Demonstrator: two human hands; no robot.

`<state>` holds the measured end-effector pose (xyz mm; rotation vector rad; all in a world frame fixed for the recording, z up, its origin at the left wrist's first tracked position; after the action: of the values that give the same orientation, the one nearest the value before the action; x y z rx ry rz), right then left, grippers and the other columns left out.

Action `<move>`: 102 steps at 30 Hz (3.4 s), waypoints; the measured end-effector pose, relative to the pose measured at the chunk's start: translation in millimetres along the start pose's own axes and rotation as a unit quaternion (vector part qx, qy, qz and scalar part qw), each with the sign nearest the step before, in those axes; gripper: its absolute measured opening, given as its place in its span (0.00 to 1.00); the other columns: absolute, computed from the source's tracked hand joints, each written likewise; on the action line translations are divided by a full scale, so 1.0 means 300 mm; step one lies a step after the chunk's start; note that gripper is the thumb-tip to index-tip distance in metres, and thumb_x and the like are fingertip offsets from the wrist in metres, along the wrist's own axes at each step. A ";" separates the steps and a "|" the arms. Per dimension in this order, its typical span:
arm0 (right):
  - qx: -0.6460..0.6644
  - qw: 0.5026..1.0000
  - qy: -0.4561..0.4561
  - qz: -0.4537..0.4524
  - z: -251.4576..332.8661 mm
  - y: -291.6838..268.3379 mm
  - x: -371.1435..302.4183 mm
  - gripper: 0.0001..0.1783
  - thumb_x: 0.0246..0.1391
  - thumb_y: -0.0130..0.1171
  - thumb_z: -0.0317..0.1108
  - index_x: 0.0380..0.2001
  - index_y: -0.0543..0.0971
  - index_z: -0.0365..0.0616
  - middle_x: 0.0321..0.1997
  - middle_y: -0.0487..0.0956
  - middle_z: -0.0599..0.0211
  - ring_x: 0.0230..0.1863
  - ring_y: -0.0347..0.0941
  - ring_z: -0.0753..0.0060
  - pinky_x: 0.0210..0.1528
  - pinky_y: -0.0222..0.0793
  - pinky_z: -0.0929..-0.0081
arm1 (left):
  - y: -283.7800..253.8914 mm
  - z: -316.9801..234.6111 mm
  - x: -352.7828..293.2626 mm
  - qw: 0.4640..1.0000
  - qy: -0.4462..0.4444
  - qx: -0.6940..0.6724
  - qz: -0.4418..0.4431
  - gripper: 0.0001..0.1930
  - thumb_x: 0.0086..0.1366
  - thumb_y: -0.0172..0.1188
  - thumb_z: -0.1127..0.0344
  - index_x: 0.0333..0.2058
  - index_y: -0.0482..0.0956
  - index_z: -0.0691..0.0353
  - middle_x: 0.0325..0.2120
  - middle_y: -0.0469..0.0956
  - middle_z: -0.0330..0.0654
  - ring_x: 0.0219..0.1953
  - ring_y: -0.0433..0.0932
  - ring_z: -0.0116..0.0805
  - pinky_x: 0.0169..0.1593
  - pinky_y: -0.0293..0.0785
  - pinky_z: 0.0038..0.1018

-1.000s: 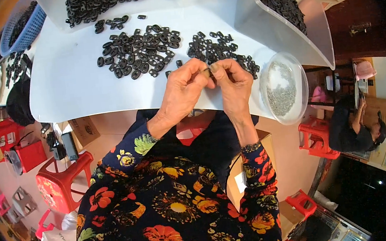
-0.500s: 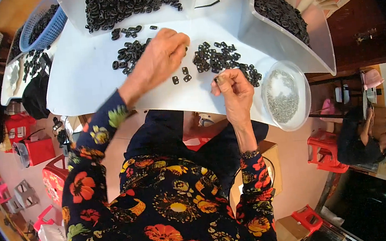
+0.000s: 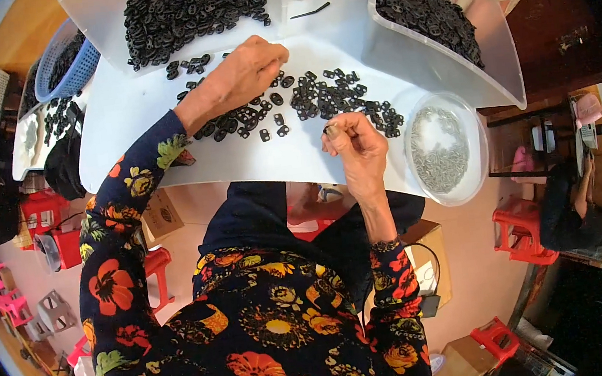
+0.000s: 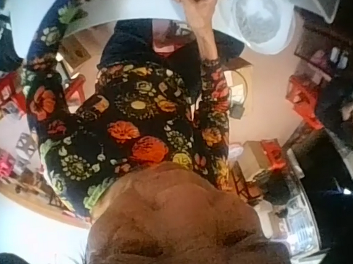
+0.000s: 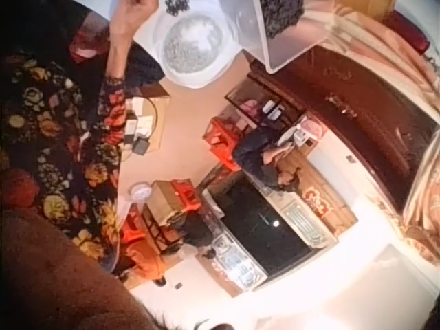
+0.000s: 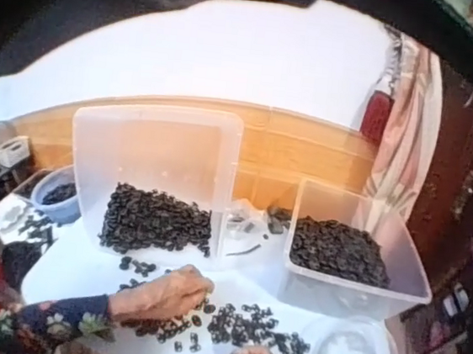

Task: The person assembles plastic cord locks by taking springs from a bowl, inserting them into plastic toggle pieces, and pressing the components together by hand.

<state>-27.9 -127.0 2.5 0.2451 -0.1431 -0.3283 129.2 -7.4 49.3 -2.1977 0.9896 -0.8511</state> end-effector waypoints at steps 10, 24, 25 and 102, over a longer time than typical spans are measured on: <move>-0.035 0.999 -0.002 -0.001 -0.001 0.002 -0.004 0.05 0.57 0.57 0.29 0.34 0.74 0.39 0.27 0.76 0.71 0.26 0.68 0.86 0.29 0.65 0.87 | 0.086 -0.034 0.013 0.969 0.098 0.217 0.071 0.06 0.53 0.56 0.68 0.25 0.75 0.65 0.26 0.73 0.44 0.35 0.71 0.44 0.46 0.66 0.33; 0.007 1.000 -0.006 -0.005 -0.011 -0.004 -0.005 0.06 0.56 0.58 0.28 0.35 0.75 0.38 0.29 0.76 0.71 0.27 0.68 0.86 0.30 0.66 0.87 | 0.081 -0.042 -0.001 0.996 0.047 0.076 -0.001 0.05 0.51 0.51 0.73 0.28 0.70 0.69 0.26 0.71 0.50 0.36 0.69 0.48 0.41 0.68 0.37; 0.001 1.000 -0.005 -0.004 -0.008 -0.004 -0.005 0.06 0.56 0.58 0.28 0.35 0.75 0.38 0.29 0.76 0.71 0.27 0.69 0.86 0.31 0.67 0.87 | 0.060 -0.051 -0.005 0.999 0.026 0.038 -0.016 0.06 0.53 0.50 0.72 0.27 0.70 0.70 0.25 0.72 0.50 0.35 0.69 0.48 0.40 0.69 0.36; -0.063 0.985 -0.085 -0.139 0.029 -0.051 -0.017 0.12 0.54 0.58 0.24 0.43 0.76 0.40 0.34 0.75 0.75 0.33 0.67 0.87 0.35 0.67 0.87 | 0.224 -0.195 -0.076 0.939 -0.146 -0.311 0.031 0.11 0.67 0.46 0.65 0.30 0.69 0.68 0.19 0.68 0.37 0.26 0.67 0.25 0.33 0.66 0.23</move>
<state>-39.0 -141.3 6.4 0.1096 -0.2574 -0.6343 45.5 -40.8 31.5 -2.6873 1.2885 -0.1648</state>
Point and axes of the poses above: each hand's wrist, its own x-axis towards the middle knuckle, its own y-axis out of the palm, z = x × y, the point moved 7 cm from there along x, towards the middle knuckle
